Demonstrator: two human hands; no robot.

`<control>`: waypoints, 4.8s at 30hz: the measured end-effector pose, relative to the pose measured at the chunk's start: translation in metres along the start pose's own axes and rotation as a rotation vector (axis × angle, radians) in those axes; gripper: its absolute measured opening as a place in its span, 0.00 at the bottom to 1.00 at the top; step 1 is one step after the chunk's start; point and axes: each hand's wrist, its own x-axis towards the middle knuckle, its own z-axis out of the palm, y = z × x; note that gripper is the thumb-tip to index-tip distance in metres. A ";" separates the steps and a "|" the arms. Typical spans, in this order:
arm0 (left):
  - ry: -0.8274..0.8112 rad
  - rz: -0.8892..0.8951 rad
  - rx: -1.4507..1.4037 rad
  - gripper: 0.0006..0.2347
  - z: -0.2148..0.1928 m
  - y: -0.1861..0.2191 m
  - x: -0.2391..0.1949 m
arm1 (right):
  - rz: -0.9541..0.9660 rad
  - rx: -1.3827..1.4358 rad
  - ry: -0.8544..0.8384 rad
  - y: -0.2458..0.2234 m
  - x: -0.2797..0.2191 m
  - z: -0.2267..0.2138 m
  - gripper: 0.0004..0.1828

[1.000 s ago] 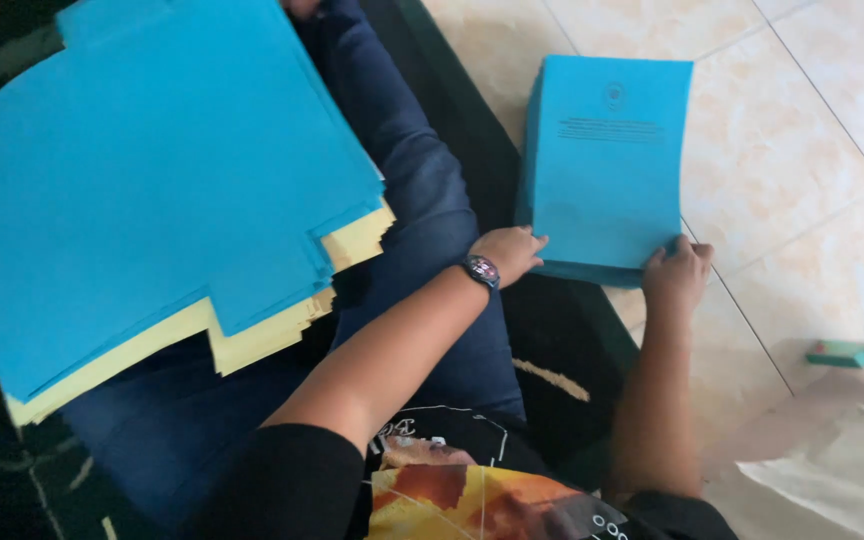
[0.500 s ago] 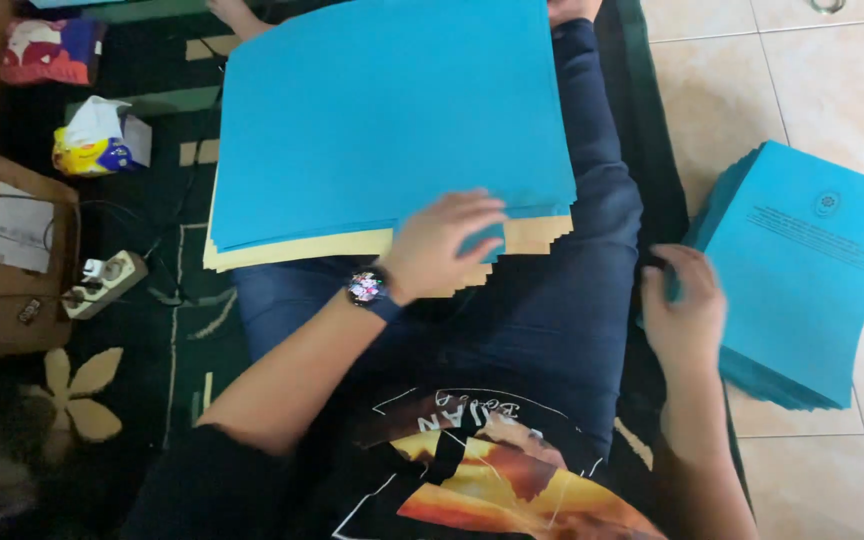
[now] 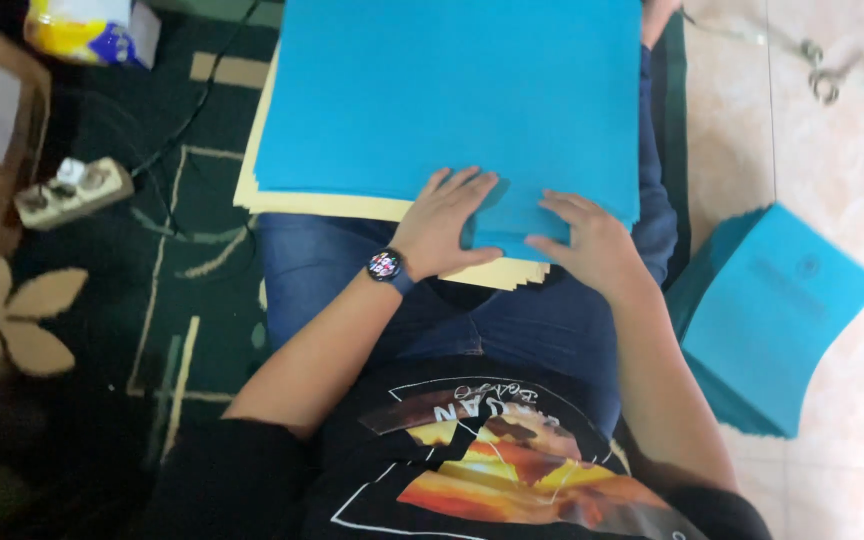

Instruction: Sorting and stacking blue paper folders on the floor in a print shop finishing area.

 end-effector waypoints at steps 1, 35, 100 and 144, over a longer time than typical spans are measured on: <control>0.028 -0.020 -0.006 0.43 0.001 0.000 -0.004 | -0.021 -0.019 -0.021 -0.004 0.001 0.000 0.27; 0.023 -0.095 0.498 0.12 0.022 0.024 0.036 | 0.013 -0.317 -0.057 0.016 0.035 0.008 0.33; -0.530 0.068 0.197 0.28 -0.034 0.044 0.005 | 0.053 -0.380 -0.149 0.105 0.154 0.035 0.35; 0.571 -0.773 -0.160 0.28 -0.072 -0.035 0.031 | 0.455 -0.341 0.316 0.128 0.084 0.019 0.27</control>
